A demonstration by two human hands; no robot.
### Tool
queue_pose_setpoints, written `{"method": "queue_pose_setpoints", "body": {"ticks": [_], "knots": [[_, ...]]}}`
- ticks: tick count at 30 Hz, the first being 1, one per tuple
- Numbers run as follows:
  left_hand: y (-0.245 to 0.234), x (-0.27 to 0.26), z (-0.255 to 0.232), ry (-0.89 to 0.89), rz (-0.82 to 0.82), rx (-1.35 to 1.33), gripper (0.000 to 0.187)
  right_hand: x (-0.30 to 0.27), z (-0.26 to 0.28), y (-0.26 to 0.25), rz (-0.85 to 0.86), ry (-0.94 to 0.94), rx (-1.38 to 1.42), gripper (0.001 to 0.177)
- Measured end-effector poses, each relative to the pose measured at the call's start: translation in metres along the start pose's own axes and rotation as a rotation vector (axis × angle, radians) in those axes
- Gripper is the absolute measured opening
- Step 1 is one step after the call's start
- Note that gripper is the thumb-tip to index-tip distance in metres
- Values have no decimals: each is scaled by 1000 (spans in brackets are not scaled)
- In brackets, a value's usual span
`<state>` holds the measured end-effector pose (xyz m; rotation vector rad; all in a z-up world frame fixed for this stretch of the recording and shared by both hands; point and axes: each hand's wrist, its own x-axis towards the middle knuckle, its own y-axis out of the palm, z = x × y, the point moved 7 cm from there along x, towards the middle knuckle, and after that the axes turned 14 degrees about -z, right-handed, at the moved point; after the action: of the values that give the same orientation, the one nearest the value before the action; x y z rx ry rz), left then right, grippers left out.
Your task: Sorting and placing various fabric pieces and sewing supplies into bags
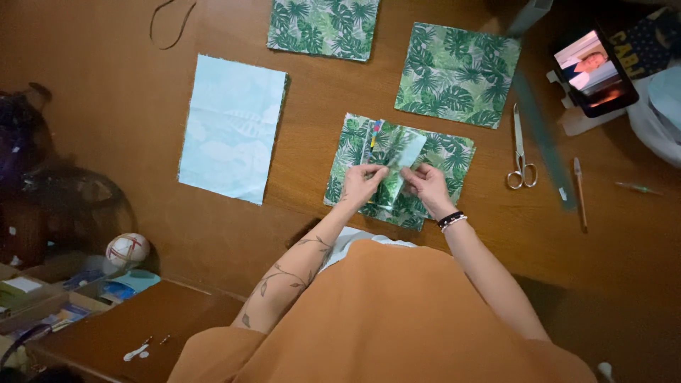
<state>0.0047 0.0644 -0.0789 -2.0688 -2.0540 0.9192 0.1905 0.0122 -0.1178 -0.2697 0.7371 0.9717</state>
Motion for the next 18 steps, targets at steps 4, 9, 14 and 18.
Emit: {"method": "queue_pose_setpoints", "body": {"ticks": [4, 9, 14, 18], "knots": [[-20, -11, -31, -65, -40, -203, 16, -17, 18, 8, -7, 18, -16, 21], [-38, -26, -75, -159, -28, -27, 94, -51, 56, 19, -25, 81, 24, 20], [5, 22, 12, -10, -41, 146, 60, -33, 42, 0, -14, 113, 119, 19], [1, 18, -16, 123, 135, 193, 62, 18, -9, -63, -19, 254, 223, 28]]}}
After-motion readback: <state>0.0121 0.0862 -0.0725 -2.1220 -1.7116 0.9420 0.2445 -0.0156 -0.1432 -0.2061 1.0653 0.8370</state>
